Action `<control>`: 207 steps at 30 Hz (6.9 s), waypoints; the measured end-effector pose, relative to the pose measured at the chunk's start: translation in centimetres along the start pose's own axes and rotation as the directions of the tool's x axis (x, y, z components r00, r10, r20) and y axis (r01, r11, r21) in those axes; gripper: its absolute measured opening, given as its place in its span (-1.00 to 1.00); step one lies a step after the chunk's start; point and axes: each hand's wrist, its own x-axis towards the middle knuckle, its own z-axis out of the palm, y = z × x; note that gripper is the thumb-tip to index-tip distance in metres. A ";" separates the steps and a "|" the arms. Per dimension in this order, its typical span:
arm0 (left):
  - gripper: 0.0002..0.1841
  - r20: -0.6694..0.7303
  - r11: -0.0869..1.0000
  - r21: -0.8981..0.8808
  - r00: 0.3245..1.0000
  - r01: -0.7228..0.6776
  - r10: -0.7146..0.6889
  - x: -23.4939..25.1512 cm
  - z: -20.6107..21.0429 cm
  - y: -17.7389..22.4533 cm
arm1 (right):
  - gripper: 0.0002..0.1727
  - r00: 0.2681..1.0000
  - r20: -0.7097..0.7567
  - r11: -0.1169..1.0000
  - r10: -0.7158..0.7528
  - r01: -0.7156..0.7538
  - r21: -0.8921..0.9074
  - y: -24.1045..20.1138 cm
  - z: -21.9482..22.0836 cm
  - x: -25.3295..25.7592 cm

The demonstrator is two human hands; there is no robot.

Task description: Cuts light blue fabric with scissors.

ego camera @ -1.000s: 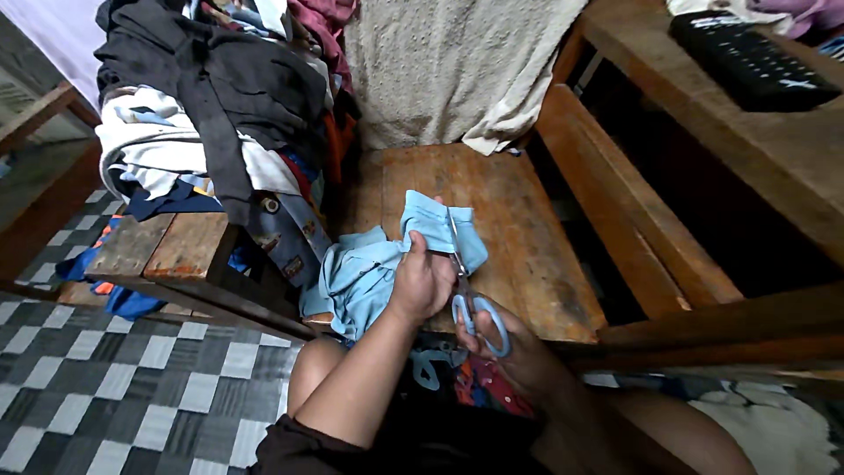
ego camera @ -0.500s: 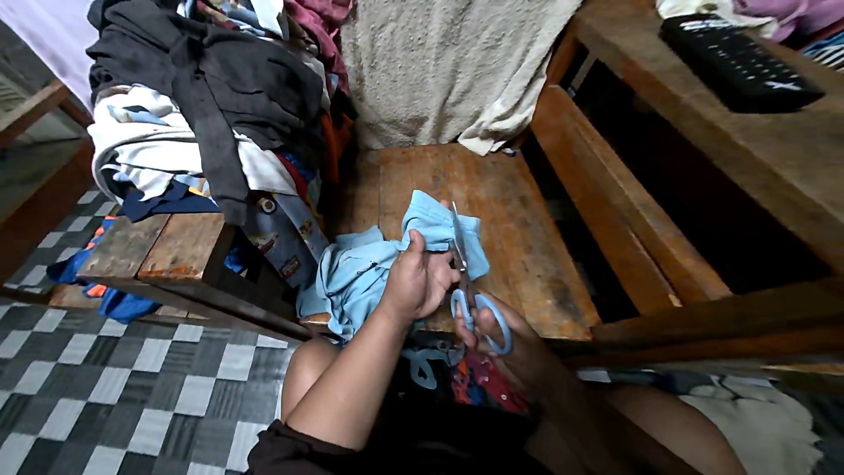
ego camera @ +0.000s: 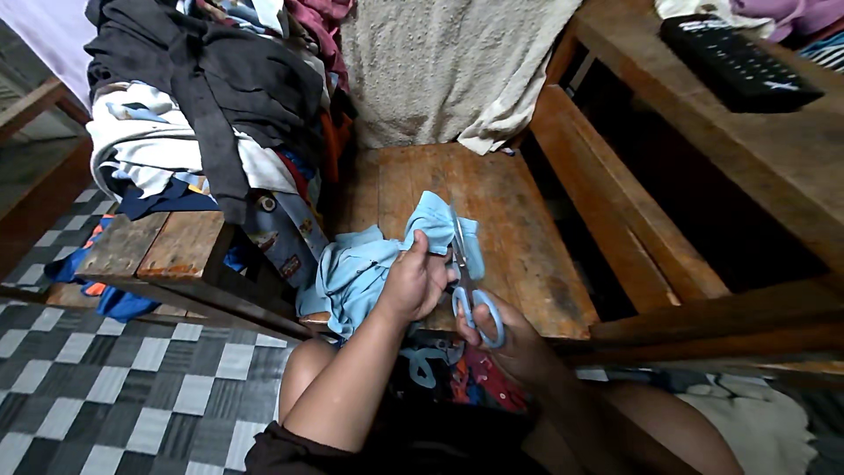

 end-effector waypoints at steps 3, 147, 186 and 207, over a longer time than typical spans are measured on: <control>-0.72 -0.268 0.990 0.059 0.953 -0.129 0.140 0.4 0.3 0.5 | -0.56 0.999 0.004 0.999 0.038 -0.038 0.002 -0.1 -0.2 -0.1; 0.03 -0.292 0.809 -0.580 0.904 0.091 -0.312 -0.9 -2.4 1.8 | -0.59 0.968 0.133 0.925 0.212 -0.156 -0.347 -2.8 -2.6 0.1; -0.76 -0.408 0.998 0.030 0.912 0.048 -0.032 -2.2 -0.9 4.0 | -0.60 0.943 0.206 0.929 0.262 -0.189 -0.317 -2.5 -3.1 0.2; -0.76 -0.327 0.959 0.223 0.940 0.177 -0.098 -2.5 -0.7 4.8 | -0.46 0.978 0.136 0.956 0.160 -0.120 -0.266 -1.1 -1.1 0.2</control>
